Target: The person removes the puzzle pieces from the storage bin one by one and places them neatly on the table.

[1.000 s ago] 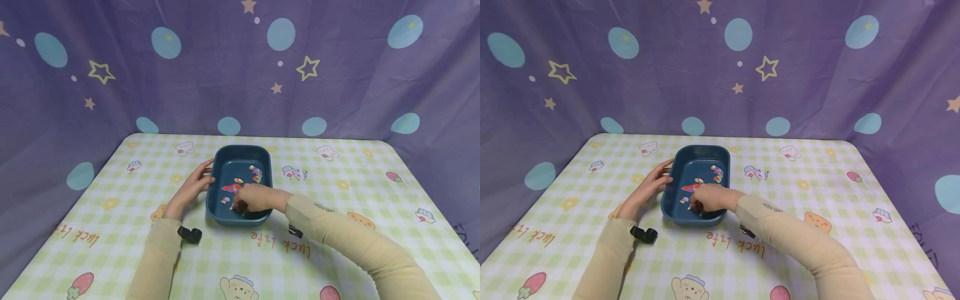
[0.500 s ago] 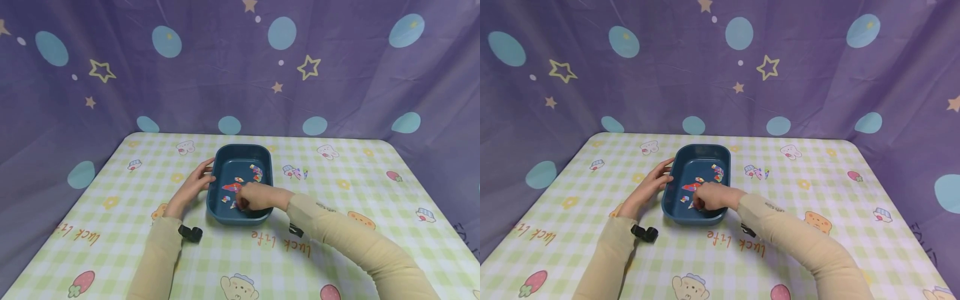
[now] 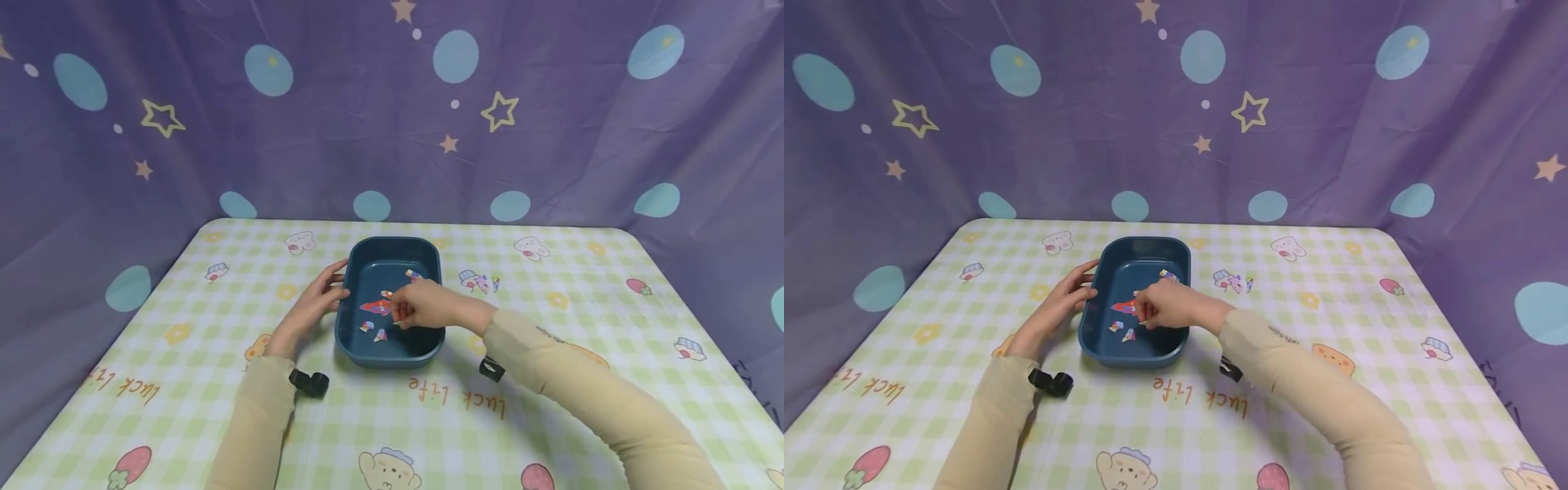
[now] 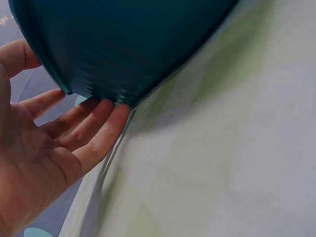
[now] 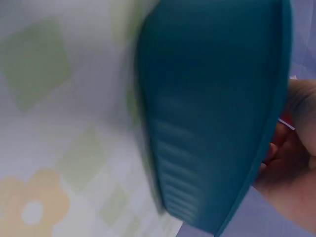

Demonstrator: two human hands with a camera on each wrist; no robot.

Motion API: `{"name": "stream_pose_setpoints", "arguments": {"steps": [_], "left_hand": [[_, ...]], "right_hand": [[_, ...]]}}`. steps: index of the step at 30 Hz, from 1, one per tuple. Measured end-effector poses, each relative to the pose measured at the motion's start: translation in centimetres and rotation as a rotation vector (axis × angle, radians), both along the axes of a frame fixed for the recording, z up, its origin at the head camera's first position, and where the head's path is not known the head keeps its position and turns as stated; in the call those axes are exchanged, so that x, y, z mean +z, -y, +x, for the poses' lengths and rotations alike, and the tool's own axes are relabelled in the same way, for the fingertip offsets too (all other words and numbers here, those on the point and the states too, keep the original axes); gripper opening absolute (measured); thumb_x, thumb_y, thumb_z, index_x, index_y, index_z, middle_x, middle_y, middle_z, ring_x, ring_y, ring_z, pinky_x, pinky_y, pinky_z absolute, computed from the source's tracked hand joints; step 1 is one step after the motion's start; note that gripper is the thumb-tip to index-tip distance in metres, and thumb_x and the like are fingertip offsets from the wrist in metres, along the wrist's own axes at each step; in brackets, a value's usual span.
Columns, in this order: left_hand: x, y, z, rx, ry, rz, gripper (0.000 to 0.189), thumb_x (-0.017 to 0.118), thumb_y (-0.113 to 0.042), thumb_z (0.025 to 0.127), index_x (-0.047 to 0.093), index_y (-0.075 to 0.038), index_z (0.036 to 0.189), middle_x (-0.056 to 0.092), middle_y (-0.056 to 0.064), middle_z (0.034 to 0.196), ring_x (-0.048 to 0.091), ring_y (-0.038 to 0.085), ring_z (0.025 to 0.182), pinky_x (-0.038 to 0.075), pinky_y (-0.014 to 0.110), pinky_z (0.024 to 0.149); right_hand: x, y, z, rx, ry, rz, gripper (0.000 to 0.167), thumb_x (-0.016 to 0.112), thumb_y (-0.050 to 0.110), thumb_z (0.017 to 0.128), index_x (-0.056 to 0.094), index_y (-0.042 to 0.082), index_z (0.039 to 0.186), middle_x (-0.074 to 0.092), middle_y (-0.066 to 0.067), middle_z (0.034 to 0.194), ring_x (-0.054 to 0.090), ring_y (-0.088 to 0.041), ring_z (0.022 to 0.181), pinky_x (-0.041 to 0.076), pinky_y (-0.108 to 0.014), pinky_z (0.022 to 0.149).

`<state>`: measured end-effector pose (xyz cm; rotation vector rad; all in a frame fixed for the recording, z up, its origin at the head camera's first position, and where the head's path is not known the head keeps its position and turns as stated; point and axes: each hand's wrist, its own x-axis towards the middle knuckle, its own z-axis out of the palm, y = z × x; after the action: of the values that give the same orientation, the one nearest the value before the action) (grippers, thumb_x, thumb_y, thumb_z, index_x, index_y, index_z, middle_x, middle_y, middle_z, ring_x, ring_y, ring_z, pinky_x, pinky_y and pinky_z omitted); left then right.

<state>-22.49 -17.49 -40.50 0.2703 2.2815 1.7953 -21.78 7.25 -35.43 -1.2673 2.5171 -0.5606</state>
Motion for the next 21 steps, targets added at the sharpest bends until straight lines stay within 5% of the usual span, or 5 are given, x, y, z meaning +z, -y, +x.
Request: {"name": "stream_pose_setpoints", "arguments": {"steps": [21], "left_hand": [[0.1,-0.1,0.0,0.01,0.007,-0.011,0.061,0.05,-0.014,0.09,0.025,-0.024,0.144,0.034,0.017,0.137,0.044,0.031,0.117,0.048,0.038,0.086]], "right_hand": [[1.6,-5.2,-1.1,-0.182,-0.057,-0.233,0.006,0.067,0.014,0.081,0.062,0.014,0.083,0.061,0.006,0.077,0.056,-0.006,0.071,0.047,-0.026,0.066]]}}
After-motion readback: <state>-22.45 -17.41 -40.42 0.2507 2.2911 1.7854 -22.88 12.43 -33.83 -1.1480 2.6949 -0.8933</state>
